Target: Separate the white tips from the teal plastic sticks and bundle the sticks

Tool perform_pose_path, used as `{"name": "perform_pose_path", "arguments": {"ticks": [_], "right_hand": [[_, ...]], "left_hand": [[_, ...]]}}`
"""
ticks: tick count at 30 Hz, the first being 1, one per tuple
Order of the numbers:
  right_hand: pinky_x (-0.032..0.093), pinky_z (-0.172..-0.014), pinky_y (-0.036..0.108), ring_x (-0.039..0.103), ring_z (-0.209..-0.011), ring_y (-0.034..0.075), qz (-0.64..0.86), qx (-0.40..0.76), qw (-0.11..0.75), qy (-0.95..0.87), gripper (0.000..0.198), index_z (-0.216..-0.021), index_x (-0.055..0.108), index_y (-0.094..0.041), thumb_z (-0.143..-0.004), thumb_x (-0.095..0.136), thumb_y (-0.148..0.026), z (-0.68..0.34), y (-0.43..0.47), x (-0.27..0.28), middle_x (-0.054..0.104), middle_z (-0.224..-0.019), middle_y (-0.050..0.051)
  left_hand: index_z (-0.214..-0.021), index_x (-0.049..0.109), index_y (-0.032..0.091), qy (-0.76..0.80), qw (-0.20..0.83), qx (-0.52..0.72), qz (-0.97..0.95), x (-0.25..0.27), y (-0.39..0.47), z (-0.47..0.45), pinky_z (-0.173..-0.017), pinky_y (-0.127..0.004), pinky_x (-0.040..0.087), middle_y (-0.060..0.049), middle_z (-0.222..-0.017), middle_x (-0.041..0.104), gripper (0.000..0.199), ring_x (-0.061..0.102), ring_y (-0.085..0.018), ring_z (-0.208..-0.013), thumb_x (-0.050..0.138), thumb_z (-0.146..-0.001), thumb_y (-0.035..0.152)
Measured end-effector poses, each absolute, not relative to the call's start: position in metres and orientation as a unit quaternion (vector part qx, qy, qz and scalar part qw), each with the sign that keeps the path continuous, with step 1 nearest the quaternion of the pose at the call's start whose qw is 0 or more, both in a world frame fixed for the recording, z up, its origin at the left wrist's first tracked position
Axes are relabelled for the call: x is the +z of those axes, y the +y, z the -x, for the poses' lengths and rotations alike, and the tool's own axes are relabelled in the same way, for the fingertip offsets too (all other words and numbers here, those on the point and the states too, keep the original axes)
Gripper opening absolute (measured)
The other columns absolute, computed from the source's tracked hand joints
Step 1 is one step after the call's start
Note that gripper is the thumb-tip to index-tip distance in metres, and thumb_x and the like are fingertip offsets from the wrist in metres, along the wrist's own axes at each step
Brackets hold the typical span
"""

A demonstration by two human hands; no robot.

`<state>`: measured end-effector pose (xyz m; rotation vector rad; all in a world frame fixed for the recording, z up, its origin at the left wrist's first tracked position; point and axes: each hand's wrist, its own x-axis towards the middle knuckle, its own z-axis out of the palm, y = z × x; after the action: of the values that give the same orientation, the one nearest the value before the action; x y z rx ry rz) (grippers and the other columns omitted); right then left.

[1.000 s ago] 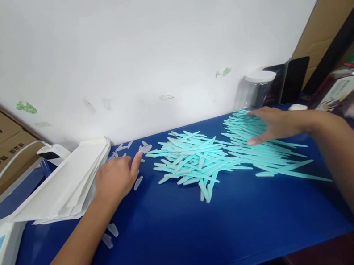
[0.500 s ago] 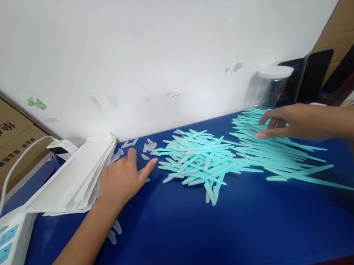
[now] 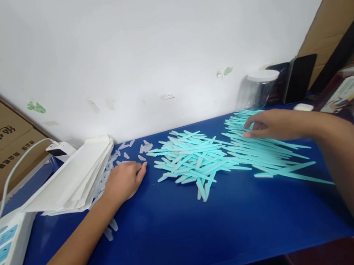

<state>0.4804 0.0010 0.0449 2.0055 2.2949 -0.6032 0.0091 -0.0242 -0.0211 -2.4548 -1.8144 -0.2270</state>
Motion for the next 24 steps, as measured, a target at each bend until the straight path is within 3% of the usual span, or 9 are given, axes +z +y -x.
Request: {"name": "perform_pose_path", "arguments": {"ticks": [8,13,17,21,24], "right_hand": [[0.058,-0.092,0.049,0.074,-0.107,0.038,-0.653,-0.163,-0.005,0.740,0.058,-0.130,0.069,-0.014,-0.100,0.053,-0.061,-0.483,0.005,0.046,0.079,-0.124,0.021],[0.058,-0.089,0.048,0.074,-0.103,0.036,-0.645,-0.158,-0.022,0.747,0.057,-0.127,0.071,-0.014,-0.100,0.053,-0.061,-0.479,0.001,0.050,0.080,-0.120,0.020],[0.058,-0.088,0.047,0.074,-0.102,0.036,-0.645,-0.159,-0.029,0.746,0.056,-0.125,0.071,-0.014,-0.100,0.053,-0.061,-0.481,0.001,0.052,0.080,-0.117,0.020],[0.057,-0.087,0.047,0.074,-0.099,0.035,-0.656,-0.148,-0.029,0.739,0.057,-0.124,0.071,-0.013,-0.100,0.051,-0.062,-0.484,0.001,0.053,0.080,-0.116,0.020],[0.058,-0.086,0.046,0.074,-0.099,0.035,-0.656,-0.151,-0.031,0.739,0.059,-0.126,0.071,-0.014,-0.100,0.052,-0.064,-0.487,0.002,0.055,0.080,-0.115,0.018]], "left_hand": [[-0.057,0.035,0.023,-0.617,-0.042,-0.314,0.721,-0.010,-0.017,0.003,-0.062,-0.034,0.028,-0.001,-0.057,0.041,0.058,0.038,-0.017,-0.058,0.051,-0.099,0.059],[-0.064,0.025,0.026,-0.635,-0.203,-0.460,0.586,0.008,-0.006,0.017,-0.048,-0.029,0.025,0.004,-0.055,0.027,0.055,0.029,-0.013,-0.048,0.035,-0.103,0.063],[-0.065,0.021,0.024,-0.600,-0.350,-0.494,0.524,0.022,-0.003,0.028,-0.039,-0.024,0.023,0.003,-0.060,0.037,0.050,0.025,-0.009,-0.044,0.041,-0.099,0.053],[-0.065,0.021,0.024,-0.584,-0.422,-0.498,0.482,0.025,-0.004,0.033,-0.036,-0.021,0.020,0.007,-0.057,0.022,0.050,0.017,-0.009,-0.042,0.044,-0.103,0.048],[-0.068,0.025,0.025,-0.582,-0.436,-0.497,0.473,0.027,-0.006,0.031,-0.036,-0.020,0.018,0.009,-0.058,0.020,0.048,0.015,-0.009,-0.042,0.035,-0.110,0.046]]}}
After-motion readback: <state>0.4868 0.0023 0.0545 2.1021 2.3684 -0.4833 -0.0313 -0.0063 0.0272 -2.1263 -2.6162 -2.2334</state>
